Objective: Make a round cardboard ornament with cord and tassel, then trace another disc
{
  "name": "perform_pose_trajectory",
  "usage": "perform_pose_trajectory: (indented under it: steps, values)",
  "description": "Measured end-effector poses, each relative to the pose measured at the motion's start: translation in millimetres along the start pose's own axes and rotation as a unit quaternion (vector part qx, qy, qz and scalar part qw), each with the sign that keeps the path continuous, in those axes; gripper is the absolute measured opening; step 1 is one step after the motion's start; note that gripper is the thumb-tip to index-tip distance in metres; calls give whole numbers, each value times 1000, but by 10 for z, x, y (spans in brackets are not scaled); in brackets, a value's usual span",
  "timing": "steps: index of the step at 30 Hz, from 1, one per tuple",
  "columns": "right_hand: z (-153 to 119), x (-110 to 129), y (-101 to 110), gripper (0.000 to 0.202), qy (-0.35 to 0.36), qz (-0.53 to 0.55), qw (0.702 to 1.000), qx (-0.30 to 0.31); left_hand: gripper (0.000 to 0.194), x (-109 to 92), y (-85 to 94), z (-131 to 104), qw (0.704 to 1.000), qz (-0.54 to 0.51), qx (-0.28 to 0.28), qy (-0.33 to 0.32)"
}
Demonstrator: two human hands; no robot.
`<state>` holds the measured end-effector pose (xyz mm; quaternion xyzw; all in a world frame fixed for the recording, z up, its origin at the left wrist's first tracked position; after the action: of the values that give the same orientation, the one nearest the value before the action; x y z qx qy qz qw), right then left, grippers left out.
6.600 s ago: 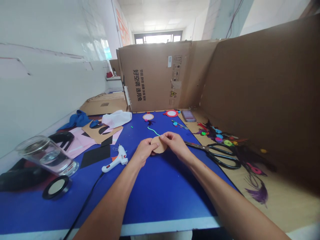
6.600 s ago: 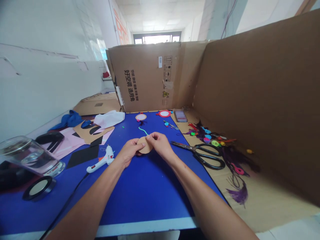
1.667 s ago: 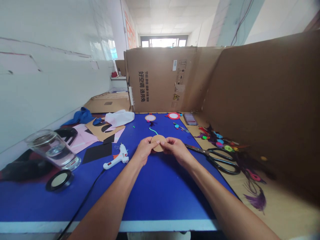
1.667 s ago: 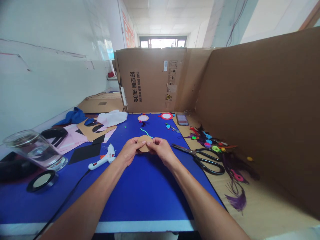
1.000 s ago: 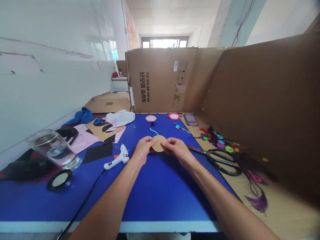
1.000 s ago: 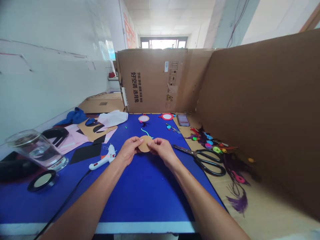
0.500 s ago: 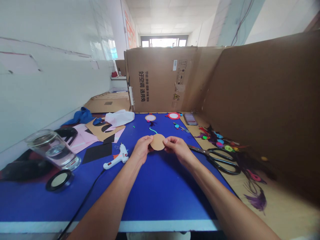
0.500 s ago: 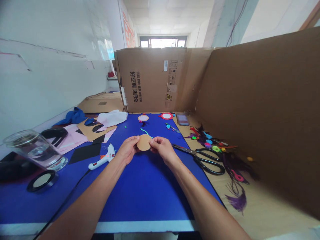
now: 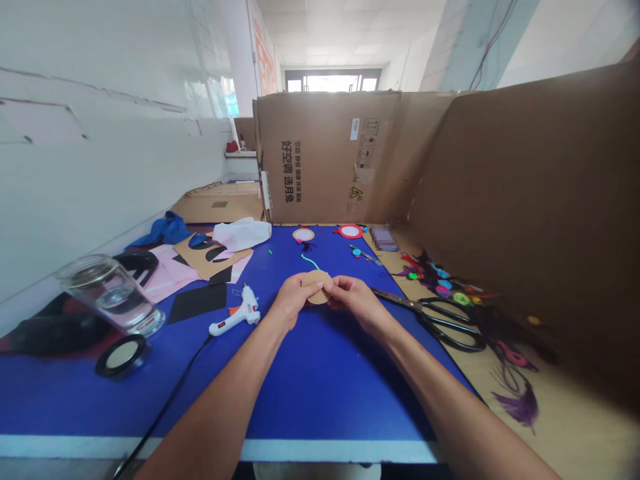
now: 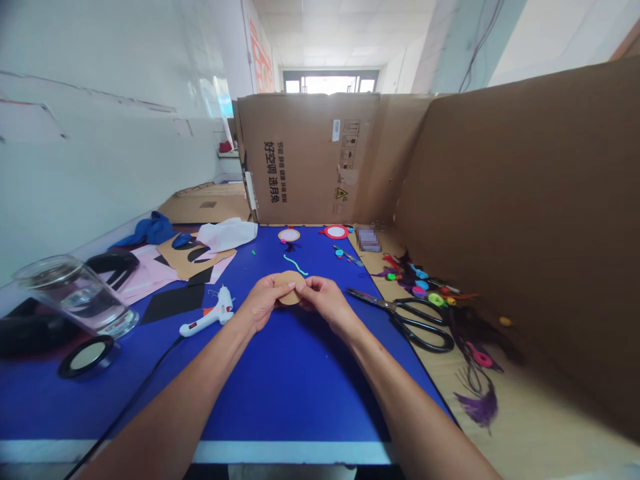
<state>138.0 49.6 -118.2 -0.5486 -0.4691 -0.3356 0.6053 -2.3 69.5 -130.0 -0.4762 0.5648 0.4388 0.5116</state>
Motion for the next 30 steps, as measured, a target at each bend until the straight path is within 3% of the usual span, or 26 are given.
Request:
perform_pose_trajectory:
  steps: [6,15,22,30]
  values:
    - [14,21,-1,63,8,8,1000,-7,49,-8,-66,-15,999,-14,36,6]
    - [40,27,111,57,16,-7,999,-37,50,4,87,21,999,-45,-13,14]
    - [33,23,85,54,9,-5,1000,-29,54,34,132,53,998,-45,-33,10]
    - [4,15,43,52,-8,-8,1000,-19,56,-134,157,3,998,3,-52,-39]
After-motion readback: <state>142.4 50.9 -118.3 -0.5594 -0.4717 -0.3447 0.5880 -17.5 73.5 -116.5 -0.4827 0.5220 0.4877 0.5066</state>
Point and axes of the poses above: each hand's wrist, its own z-axis towards the middle knuckle, its own y-axis out of the back of the hand, x = y × z, the point moved 10 cm from there along z, towards the middle knuckle, and after that the axes turned 14 degrees about z, right-handed, at the moved point
